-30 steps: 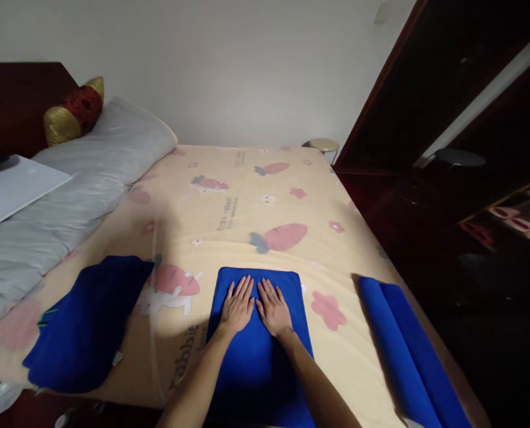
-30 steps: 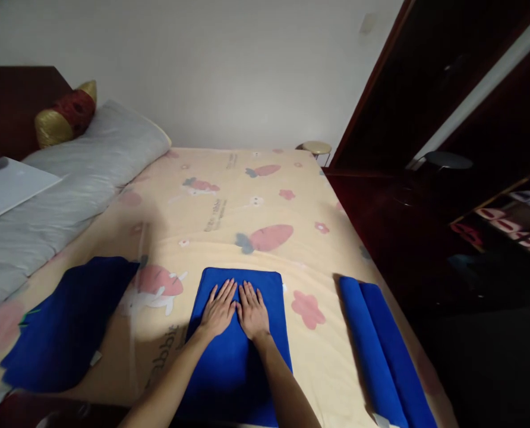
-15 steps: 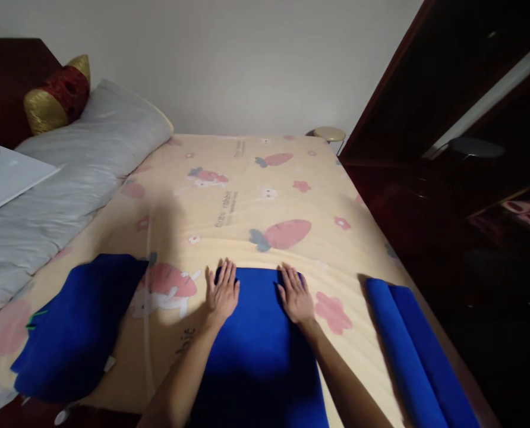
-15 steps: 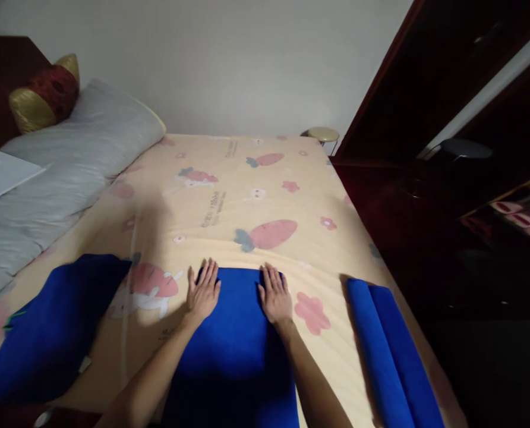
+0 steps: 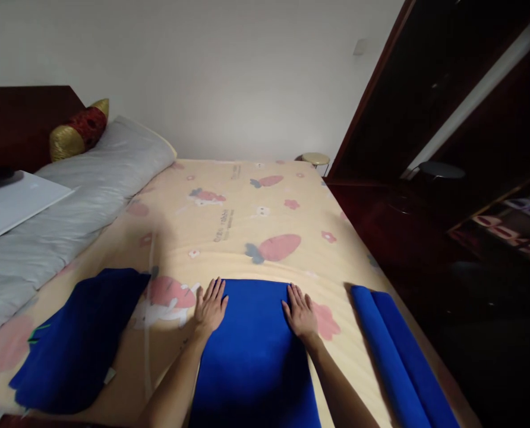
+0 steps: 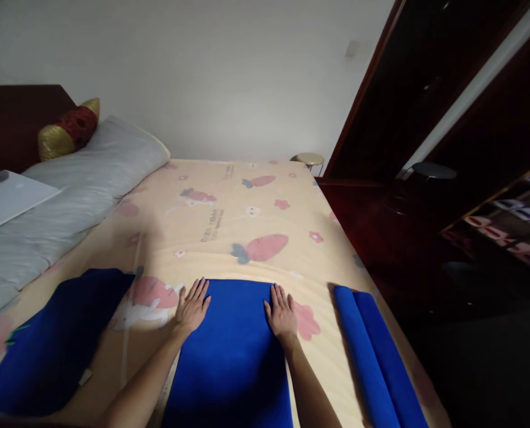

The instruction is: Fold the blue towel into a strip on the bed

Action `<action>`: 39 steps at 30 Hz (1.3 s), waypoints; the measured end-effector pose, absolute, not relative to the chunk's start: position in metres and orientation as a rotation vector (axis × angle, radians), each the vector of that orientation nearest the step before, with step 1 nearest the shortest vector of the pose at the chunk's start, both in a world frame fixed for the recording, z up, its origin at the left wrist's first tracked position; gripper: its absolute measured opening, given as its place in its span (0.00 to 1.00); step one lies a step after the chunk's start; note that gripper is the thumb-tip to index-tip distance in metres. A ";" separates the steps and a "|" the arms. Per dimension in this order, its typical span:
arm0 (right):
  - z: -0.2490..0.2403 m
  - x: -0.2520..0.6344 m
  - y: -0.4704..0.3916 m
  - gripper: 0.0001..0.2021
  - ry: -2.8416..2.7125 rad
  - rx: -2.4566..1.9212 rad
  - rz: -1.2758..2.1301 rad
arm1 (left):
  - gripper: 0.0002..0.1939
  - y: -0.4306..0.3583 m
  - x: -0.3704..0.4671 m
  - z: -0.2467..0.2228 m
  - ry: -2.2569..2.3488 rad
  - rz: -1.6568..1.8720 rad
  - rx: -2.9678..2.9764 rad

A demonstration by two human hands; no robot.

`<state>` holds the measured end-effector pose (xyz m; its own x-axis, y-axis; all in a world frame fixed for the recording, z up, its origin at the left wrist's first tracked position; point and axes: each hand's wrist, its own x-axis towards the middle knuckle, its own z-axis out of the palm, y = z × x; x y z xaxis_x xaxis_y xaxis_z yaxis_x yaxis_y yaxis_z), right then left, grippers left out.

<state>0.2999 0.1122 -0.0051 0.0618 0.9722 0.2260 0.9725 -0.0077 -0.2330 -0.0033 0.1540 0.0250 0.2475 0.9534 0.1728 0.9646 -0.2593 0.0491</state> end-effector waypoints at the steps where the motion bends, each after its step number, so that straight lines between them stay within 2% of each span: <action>1: -0.004 0.295 0.111 0.29 -1.917 -2.049 -0.017 | 0.28 0.150 0.003 0.027 -1.856 -0.278 -2.422; 8: 0.002 0.207 0.079 0.25 -2.105 -1.855 0.062 | 0.28 0.092 0.080 0.017 -1.654 -0.371 -2.618; 14: 0.003 0.249 0.005 0.29 -2.275 -1.641 0.109 | 0.30 0.030 0.015 0.017 -1.614 -0.251 -2.640; 19: -0.004 0.303 -0.034 0.30 -2.247 -1.708 0.096 | 0.31 0.007 -0.049 0.024 -1.596 -0.176 -2.611; 24: -0.002 0.277 -0.038 0.29 -2.149 -1.735 -0.010 | 0.31 0.000 -0.036 0.032 -1.528 -0.212 -2.622; 28: 0.018 0.240 -0.048 0.29 -2.351 -1.523 0.107 | 0.32 -0.024 -0.019 0.041 -1.220 -0.172 -2.857; 31: 0.033 0.243 -0.062 0.29 -2.533 -1.311 0.248 | 0.36 -0.038 -0.032 0.048 -1.109 -0.074 -2.991; 34: 0.040 0.279 -0.075 0.29 -2.619 -1.204 0.305 | 0.42 -0.043 -0.058 0.058 -1.207 0.136 -3.049; 39: 0.036 0.345 -0.092 0.28 -2.705 -1.263 0.146 | 0.47 -0.053 -0.087 0.061 -1.508 0.626 -2.924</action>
<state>0.3451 -0.0918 0.0358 -0.6337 0.7675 0.0965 0.7527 0.6406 -0.1519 -0.0870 -0.0532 0.0609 0.5295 0.7393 -0.4160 0.8165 -0.5772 0.0135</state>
